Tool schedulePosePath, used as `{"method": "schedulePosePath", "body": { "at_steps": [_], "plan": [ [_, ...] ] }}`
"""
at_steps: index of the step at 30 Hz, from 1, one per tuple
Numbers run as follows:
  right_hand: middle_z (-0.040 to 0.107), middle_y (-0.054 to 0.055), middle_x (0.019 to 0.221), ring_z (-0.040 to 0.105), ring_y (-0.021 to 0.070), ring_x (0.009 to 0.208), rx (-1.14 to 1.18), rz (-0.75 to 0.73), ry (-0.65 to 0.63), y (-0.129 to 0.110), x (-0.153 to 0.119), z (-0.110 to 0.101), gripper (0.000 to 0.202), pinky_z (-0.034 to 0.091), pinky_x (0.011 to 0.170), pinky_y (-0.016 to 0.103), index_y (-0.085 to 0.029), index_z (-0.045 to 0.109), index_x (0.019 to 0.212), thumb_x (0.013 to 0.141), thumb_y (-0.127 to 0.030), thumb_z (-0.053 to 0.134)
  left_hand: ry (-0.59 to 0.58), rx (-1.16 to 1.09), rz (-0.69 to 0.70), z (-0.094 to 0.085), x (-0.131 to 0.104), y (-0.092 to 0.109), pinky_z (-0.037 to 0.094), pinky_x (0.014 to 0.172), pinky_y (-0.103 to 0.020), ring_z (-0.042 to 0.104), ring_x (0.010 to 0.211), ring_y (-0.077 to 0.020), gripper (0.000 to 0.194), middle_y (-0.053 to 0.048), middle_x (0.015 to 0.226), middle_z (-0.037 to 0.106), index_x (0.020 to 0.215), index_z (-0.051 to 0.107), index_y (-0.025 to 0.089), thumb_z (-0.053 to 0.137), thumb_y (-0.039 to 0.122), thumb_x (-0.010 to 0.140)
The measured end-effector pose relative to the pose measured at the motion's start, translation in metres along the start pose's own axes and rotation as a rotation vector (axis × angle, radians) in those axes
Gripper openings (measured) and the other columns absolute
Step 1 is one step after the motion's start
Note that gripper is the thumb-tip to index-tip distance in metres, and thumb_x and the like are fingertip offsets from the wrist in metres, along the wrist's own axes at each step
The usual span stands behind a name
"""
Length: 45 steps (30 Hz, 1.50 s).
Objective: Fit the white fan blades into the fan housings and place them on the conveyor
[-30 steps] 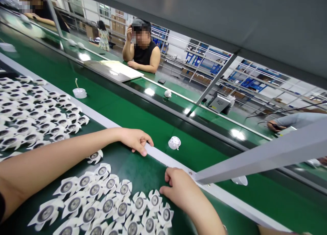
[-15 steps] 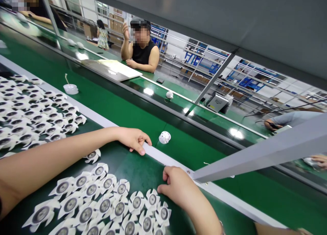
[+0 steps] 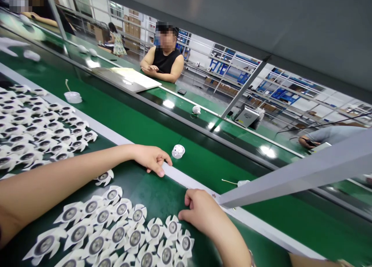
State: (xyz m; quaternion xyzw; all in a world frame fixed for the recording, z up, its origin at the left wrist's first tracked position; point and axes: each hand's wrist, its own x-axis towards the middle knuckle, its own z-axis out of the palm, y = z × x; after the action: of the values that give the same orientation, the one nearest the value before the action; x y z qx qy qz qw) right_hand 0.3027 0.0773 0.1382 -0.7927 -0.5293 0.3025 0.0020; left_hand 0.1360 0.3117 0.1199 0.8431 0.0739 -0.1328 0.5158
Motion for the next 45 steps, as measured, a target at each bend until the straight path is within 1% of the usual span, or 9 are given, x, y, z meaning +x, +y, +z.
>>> {"method": "schedulePosePath", "body": {
  "at_steps": [5, 11, 26, 39, 45],
  "plan": [
    [0.060, -0.004, 0.068, 0.053, 0.0140, 0.065, 0.014, 0.006, -0.015, 0.0003, 0.0008, -0.0002, 0.024, 0.031, 0.053, 0.025, -0.022, 0.057, 0.074, 0.060, -0.030, 0.075, 0.003, 0.004, -0.016, 0.0003, -0.0005, 0.0016, 0.039, 0.052, -0.022, 0.059, 0.058, -0.0132, 0.072, 0.004, 0.071, 0.061, 0.131, 0.056, 0.021, 0.077, 0.058, 0.073],
    [0.061, -0.004, 0.068, 0.053, 0.0137, 0.065, 0.020, 0.008, -0.016, 0.0008, 0.0001, -0.0014, 0.024, 0.030, 0.052, 0.025, -0.022, 0.058, 0.074, 0.060, -0.029, 0.076, -0.010, -0.035, -0.017, 0.0002, -0.0006, 0.0031, 0.039, 0.051, -0.022, 0.059, 0.057, -0.0130, 0.073, 0.004, 0.071, 0.058, 0.131, 0.055, 0.018, 0.078, 0.055, 0.073],
    [0.060, -0.005, 0.066, 0.052, 0.0125, 0.062, 0.052, 0.003, -0.027, 0.0040, 0.0001, -0.0010, 0.026, 0.031, 0.051, 0.024, -0.022, 0.058, 0.075, 0.060, -0.030, 0.077, -0.026, -0.019, -0.011, -0.0006, 0.0030, -0.0013, 0.040, 0.051, -0.022, 0.058, 0.057, -0.0131, 0.075, 0.004, 0.071, 0.058, 0.133, 0.052, 0.017, 0.076, 0.058, 0.075],
    [0.058, -0.005, 0.065, 0.051, 0.0116, 0.061, 0.046, 0.004, -0.035, 0.0039, 0.0029, 0.0000, 0.026, 0.029, 0.050, 0.024, -0.021, 0.057, 0.074, 0.060, -0.029, 0.078, -0.022, -0.008, -0.026, -0.0005, 0.0016, 0.0009, 0.039, 0.052, -0.023, 0.059, 0.058, -0.0137, 0.075, 0.004, 0.072, 0.059, 0.133, 0.052, 0.019, 0.075, 0.060, 0.074],
    [0.057, -0.005, 0.064, 0.050, 0.0119, 0.061, 0.037, 0.014, -0.029, 0.0019, 0.0026, -0.0010, 0.025, 0.029, 0.051, 0.025, -0.021, 0.057, 0.074, 0.060, -0.029, 0.077, -0.002, 0.034, -0.015, 0.0000, -0.0002, 0.0020, 0.038, 0.052, -0.023, 0.058, 0.058, -0.0138, 0.074, 0.003, 0.071, 0.060, 0.132, 0.053, 0.019, 0.074, 0.061, 0.074]
  ]
}}
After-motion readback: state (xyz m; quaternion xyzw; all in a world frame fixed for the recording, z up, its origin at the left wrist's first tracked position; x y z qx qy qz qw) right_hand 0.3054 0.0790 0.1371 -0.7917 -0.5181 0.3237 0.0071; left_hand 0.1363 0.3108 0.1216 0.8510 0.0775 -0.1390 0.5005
